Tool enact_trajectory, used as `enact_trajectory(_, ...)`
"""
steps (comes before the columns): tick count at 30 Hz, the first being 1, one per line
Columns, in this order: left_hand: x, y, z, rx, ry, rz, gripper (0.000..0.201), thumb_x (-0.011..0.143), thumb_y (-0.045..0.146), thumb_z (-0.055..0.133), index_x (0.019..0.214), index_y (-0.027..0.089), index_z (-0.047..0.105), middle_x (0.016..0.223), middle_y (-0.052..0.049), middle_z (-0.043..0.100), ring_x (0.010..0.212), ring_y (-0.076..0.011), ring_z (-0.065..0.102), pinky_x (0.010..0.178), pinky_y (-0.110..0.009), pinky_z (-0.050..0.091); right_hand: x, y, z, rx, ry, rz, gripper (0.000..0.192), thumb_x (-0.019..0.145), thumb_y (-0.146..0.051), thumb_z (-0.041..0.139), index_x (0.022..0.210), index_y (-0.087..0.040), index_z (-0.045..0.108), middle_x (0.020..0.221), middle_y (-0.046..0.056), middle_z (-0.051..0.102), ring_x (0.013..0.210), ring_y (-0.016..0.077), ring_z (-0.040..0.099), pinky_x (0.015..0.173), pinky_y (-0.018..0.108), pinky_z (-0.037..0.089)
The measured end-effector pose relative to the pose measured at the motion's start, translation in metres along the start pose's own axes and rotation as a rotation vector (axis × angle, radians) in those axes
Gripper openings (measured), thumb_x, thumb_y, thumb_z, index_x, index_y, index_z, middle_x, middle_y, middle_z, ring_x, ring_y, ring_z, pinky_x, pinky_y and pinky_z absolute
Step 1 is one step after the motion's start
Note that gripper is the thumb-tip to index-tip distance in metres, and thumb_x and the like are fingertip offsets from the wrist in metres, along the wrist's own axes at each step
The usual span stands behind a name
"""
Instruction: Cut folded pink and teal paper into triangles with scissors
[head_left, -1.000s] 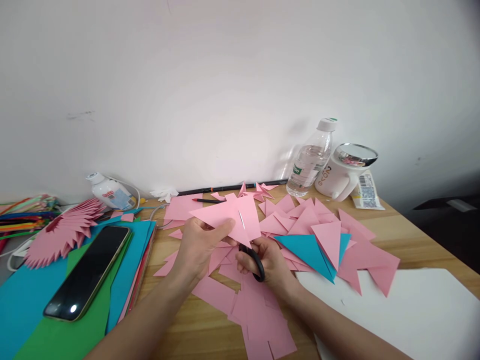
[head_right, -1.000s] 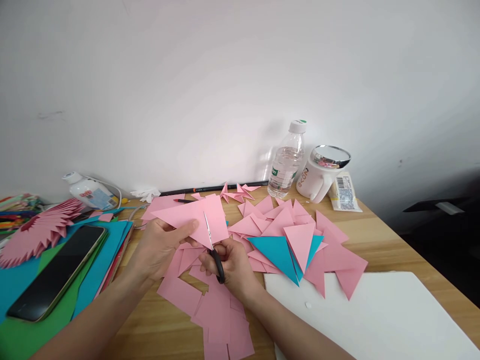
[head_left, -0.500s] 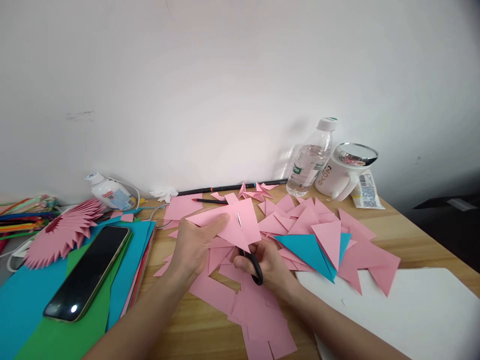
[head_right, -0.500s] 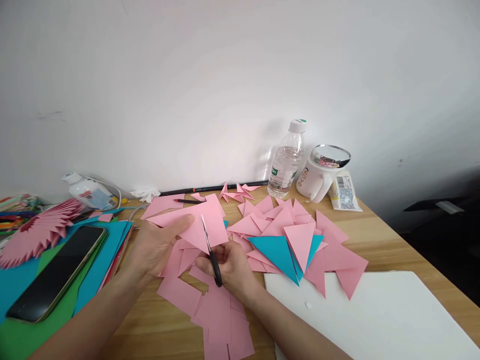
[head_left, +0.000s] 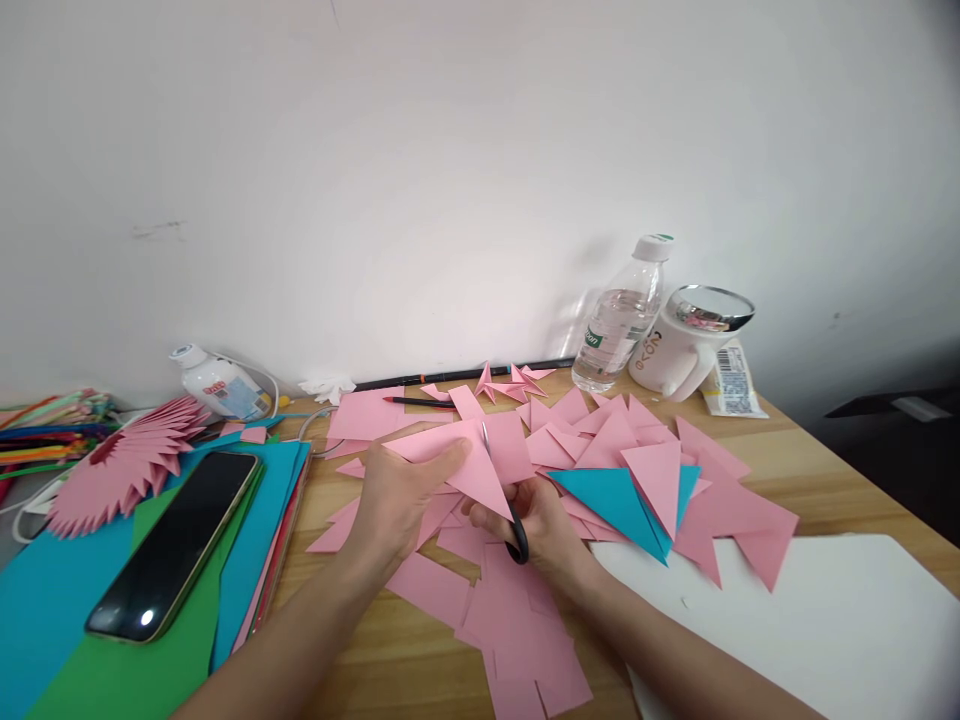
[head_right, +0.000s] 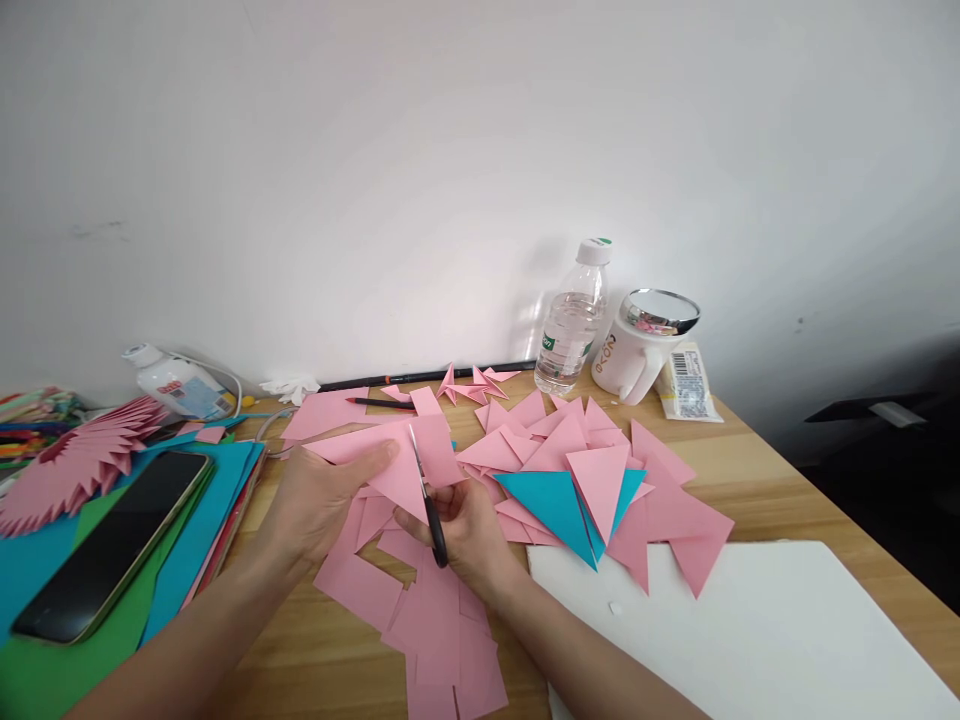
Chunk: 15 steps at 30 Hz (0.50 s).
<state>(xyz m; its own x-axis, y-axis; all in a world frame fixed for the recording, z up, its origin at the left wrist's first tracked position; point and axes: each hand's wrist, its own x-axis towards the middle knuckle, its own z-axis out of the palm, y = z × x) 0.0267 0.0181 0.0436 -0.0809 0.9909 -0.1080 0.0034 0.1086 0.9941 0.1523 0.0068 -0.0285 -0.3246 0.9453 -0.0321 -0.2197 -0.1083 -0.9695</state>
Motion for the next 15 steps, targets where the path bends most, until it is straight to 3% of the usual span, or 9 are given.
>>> enact_trajectory(10, 0.0003, -0.0009, -0.0001, -0.018, -0.023, 0.028, 0.010, 0.062, 0.020, 0.067, 0.071, 0.015, 0.067, 0.072, -0.002, 0.066, 0.068, -0.0150, 0.057, 0.060, -0.023, 0.047, -0.0011, -0.0063, 0.0027, 0.038, 0.018, 0.023, 0.030, 0.056, -0.034, 0.072, 0.051, -0.014, 0.051, 0.051, -0.003, 0.040, 0.051, 0.0086, 0.031, 0.047, 0.021, 0.029)
enact_trajectory(13, -0.0014, 0.0014, 0.0010, -0.033, -0.041, 0.013, 0.006, 0.063, 0.019, 0.066, 0.062, 0.014, 0.063, 0.063, 0.000, 0.061, 0.059, -0.0126, 0.054, 0.052, -0.022, 0.046, -0.0007, -0.0056, 0.0026, 0.016, 0.028, 0.037, 0.030, 0.055, -0.034, 0.072, 0.049, -0.015, 0.049, 0.049, -0.003, 0.041, 0.051, 0.0095, 0.033, 0.046, 0.021, 0.029)
enact_trajectory(15, -0.0024, 0.0023, 0.0013, -0.045, -0.073, 0.006, 0.013, 0.064, 0.019, 0.065, 0.055, 0.014, 0.057, 0.057, 0.002, 0.056, 0.052, -0.0108, 0.049, 0.046, -0.021, 0.043, -0.0002, -0.0038, 0.0025, 0.004, 0.029, 0.041, 0.032, 0.056, -0.035, 0.071, 0.047, -0.016, 0.047, 0.049, -0.002, 0.041, 0.050, 0.0094, 0.032, 0.045, 0.022, 0.028)
